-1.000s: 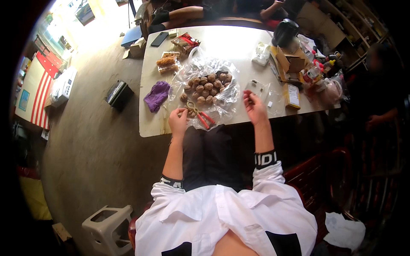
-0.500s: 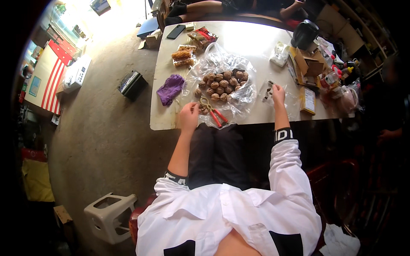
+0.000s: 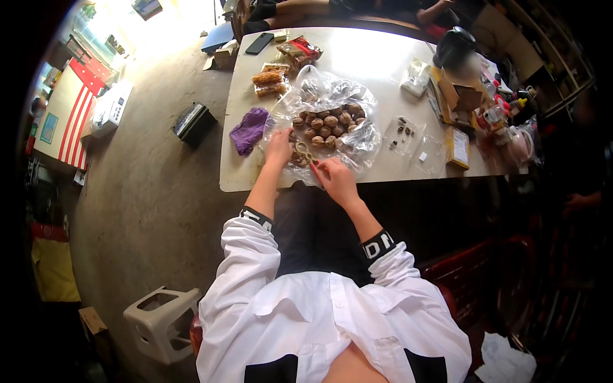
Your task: The person sits at a table in a shop and uses red-handled shears to crack open round nuts one by one. The person picks each nut from a plastic bag, cracks the shell, and places the pieces on the table.
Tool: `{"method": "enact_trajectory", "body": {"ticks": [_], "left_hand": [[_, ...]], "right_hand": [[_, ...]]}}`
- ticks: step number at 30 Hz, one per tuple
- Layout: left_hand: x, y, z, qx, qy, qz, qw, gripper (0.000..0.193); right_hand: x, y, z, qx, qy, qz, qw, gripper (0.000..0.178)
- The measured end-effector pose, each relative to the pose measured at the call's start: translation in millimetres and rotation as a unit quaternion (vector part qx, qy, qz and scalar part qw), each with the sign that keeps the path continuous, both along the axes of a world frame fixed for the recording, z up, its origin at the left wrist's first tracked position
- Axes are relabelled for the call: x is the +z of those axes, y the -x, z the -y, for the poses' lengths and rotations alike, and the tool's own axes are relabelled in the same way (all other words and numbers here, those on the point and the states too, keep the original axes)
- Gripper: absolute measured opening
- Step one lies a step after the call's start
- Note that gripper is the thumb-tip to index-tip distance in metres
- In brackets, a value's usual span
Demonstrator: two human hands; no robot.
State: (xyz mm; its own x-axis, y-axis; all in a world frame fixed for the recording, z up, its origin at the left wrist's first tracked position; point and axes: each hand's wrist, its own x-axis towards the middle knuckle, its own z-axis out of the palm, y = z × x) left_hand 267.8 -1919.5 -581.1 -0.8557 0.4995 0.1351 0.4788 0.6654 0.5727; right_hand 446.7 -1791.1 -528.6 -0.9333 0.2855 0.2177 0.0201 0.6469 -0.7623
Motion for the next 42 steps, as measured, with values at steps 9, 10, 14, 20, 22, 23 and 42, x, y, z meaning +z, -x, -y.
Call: {"method": "enact_trajectory", "body": {"ticks": [9, 10, 14, 20, 22, 23, 42], "left_hand": [[2, -52, 18, 0.041, -0.260, 0.197, 0.944, 0.045], [-28, -53, 26, 0.063, -0.301, 0.195, 0.931, 0.044], [-19, -72, 21, 0.051, -0.359, 0.231, 0.903, 0.046], [-4, -75, 24, 0.083, -0.401, 0.273, 0.870, 0.046], [6, -77, 24, 0.091, -0.410, 0.276, 0.864, 0.044], [13, -79, 24, 0.095, -0.414, 0.279, 0.861, 0.043], [69, -88, 31, 0.018, -0.520, 0.187, 0.833, 0.041]], "right_hand": [[-32, 17, 16, -0.064, -0.194, 0.089, 0.975, 0.029], [-34, 20, 21, -0.055, -0.205, 0.095, 0.973, 0.029], [-38, 28, 6, -0.053, -0.142, 0.097, 0.984, 0.019], [-24, 30, -12, 0.019, 0.357, 0.247, 0.901, 0.026], [-14, 22, -7, 0.021, 0.422, 0.213, 0.881, 0.025], [-8, 18, -5, 0.021, 0.454, 0.196, 0.869, 0.025], [53, -9, 2, 0.207, 0.405, 0.238, 0.858, 0.046]]}}
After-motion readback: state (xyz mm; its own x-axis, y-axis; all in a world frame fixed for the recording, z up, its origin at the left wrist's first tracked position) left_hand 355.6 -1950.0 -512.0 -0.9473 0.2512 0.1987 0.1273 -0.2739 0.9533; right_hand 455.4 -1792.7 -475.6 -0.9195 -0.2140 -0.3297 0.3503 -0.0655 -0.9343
